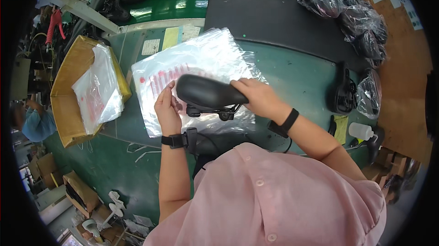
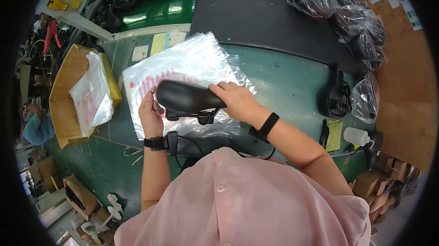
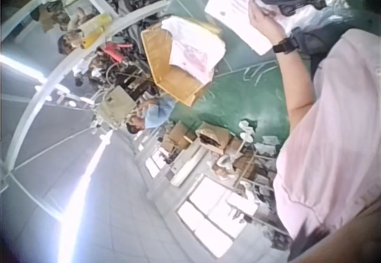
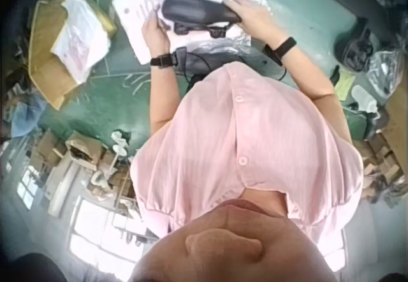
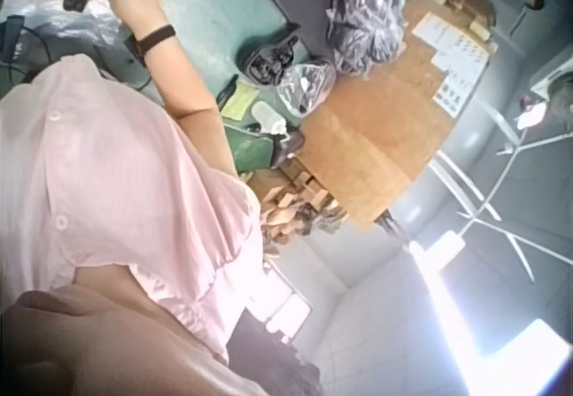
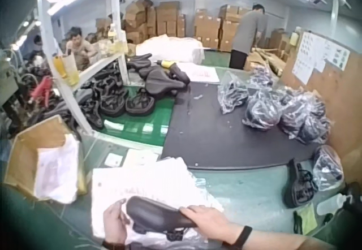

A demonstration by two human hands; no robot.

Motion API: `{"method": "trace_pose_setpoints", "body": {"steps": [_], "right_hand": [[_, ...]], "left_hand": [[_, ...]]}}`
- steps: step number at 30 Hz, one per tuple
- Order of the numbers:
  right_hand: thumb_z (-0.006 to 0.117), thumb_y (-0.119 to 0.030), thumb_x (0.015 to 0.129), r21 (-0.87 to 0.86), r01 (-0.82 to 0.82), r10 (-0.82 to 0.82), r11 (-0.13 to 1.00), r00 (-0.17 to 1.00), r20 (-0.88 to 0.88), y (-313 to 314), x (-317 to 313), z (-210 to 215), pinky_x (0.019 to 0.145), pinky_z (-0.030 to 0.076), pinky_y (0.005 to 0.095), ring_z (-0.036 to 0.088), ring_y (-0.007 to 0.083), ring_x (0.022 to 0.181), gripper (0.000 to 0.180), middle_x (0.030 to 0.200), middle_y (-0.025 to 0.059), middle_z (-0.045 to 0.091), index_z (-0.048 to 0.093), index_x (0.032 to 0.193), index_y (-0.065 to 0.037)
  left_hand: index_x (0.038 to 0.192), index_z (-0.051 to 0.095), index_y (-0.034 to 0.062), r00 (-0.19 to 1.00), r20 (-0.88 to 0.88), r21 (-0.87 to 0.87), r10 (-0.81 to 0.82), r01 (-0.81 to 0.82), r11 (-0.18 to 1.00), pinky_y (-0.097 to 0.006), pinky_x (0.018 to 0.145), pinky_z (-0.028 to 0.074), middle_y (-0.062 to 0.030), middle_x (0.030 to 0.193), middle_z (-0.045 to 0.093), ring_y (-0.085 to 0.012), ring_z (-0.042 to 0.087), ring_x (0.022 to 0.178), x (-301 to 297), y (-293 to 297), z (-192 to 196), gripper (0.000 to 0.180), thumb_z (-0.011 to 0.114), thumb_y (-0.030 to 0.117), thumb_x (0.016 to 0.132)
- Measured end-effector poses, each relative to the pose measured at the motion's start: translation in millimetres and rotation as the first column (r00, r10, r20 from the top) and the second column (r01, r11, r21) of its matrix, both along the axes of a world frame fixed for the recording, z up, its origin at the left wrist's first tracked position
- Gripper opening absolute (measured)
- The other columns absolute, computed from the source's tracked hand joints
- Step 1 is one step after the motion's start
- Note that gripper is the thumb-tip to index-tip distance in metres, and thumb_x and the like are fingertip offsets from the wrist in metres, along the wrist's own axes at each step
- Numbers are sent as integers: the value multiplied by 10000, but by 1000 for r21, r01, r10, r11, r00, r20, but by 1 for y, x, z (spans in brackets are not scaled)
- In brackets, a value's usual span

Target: The person picks up black plastic parts from a pile on a green workbench, wipes them with a cloth, and places them into clear plastic bags. The person repeats this process for multiple parts, handling them one at a time.

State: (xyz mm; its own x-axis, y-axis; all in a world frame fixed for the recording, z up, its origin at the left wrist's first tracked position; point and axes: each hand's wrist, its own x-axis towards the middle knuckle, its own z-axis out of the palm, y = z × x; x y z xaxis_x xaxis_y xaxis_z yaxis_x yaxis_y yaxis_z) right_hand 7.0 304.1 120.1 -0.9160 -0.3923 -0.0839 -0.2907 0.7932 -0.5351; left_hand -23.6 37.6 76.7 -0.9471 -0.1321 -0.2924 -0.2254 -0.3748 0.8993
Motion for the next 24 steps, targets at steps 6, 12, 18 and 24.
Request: {"method": "trace_pose_setpoints", "body": {"steps": [6,12,18,24], "right_hand": [[734,-66,709,-348,252,-99,903,910,403,6,4,-29,821,495,337,613,271,956,528,1068,146,632,539,1199,-61],[750,-147,775,-596,728,-115,337,661,742,3,16,-13,994,397,332,512,198,1142,661,1215,138,567,440,1330,35],[702,-233,826,-582,762,-409,283,645,646,42,15,-45,1017,377,367,414,284,1259,621,1310,162,500,446,1335,17],[642,-196,838,-675,731,-666,-96,458,590,213,-34,-32,799,506,290,632,169,828,257,903,43,654,642,1030,-25]], "left_hand": [[1034,705,23,438,-269,-924,-858,133,358,-250,469,387,-40,615,629,-90,501,491,36,41,103,231,592,156,883],[1098,646,77,163,-135,-839,-977,506,200,-325,586,504,-70,798,658,-239,639,677,79,102,102,252,537,141,881],[1175,618,105,218,-349,-676,-911,614,407,-371,708,504,-68,960,665,-280,623,807,61,157,82,351,627,153,827],[1304,530,147,691,-86,-958,-718,140,249,-432,1027,361,-136,1321,515,-360,428,1245,-35,50,-25,517,663,229,812]]}}
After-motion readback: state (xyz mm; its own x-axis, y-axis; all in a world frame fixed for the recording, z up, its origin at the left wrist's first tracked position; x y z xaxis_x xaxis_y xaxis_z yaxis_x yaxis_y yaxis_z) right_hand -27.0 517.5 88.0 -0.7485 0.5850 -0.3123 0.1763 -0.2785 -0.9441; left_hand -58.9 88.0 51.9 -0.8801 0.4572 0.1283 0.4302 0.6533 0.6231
